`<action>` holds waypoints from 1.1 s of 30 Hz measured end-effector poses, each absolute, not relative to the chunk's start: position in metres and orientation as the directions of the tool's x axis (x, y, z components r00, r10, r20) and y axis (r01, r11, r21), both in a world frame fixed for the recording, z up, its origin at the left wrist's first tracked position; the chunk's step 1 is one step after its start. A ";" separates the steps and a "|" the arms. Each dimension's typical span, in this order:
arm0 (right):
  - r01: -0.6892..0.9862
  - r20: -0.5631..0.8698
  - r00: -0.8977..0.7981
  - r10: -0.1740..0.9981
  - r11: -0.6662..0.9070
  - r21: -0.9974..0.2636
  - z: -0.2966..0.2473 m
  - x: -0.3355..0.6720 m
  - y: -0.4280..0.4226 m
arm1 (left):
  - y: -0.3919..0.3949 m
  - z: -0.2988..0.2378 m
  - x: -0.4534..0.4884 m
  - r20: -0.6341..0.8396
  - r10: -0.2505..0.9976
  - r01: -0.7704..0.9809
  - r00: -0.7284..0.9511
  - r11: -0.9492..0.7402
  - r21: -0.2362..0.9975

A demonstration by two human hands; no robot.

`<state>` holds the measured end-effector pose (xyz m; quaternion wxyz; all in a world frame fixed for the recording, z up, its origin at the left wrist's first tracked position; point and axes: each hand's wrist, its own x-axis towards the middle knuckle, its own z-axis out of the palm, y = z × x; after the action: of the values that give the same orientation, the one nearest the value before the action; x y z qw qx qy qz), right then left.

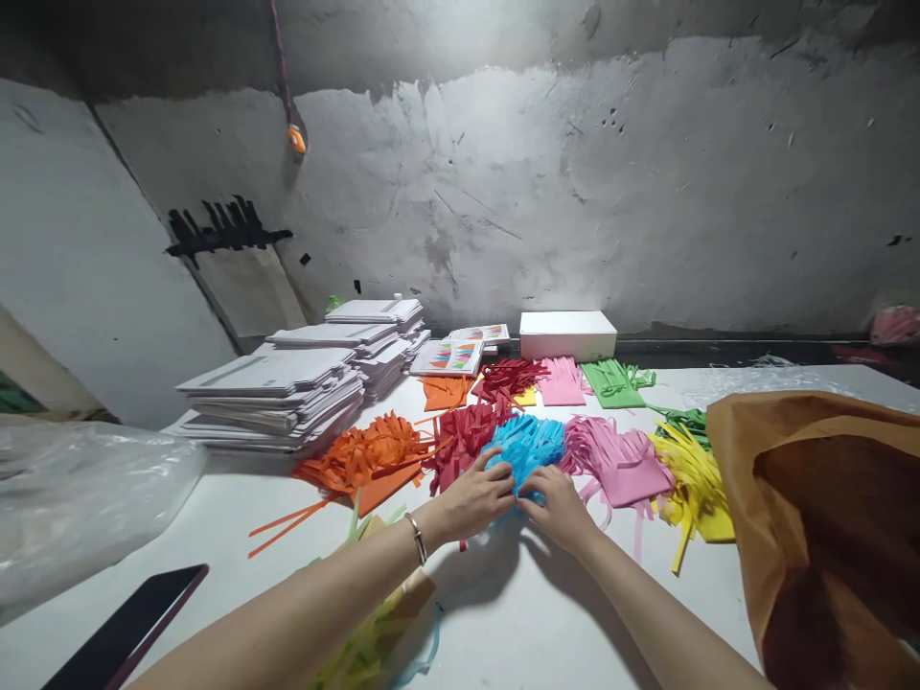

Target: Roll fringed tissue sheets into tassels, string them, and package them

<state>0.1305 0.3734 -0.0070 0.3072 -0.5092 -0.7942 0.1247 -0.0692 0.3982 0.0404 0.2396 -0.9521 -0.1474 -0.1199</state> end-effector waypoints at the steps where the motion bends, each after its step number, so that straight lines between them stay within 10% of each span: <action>1: 0.749 0.342 -0.309 0.887 0.449 -0.488 -0.005 0.130 0.374 | 0.398 0.039 -0.070 0.297 0.214 0.330 0.930 -0.844 -0.424; 16: 0.826 0.329 -0.535 0.778 0.564 0.010 0.004 0.118 0.382 | 0.390 0.023 -0.065 0.325 0.258 0.363 0.910 -0.875 -0.322; 33: 0.805 0.479 -0.547 0.687 0.588 0.076 0.011 0.191 0.423 | 0.366 0.150 -0.134 0.570 0.574 0.482 0.588 -0.815 0.323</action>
<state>0.1910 0.4226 0.0110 0.2040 -0.4302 -0.8674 -0.1450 -0.1343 0.3656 0.1502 -0.0669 -0.8885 -0.2971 -0.3432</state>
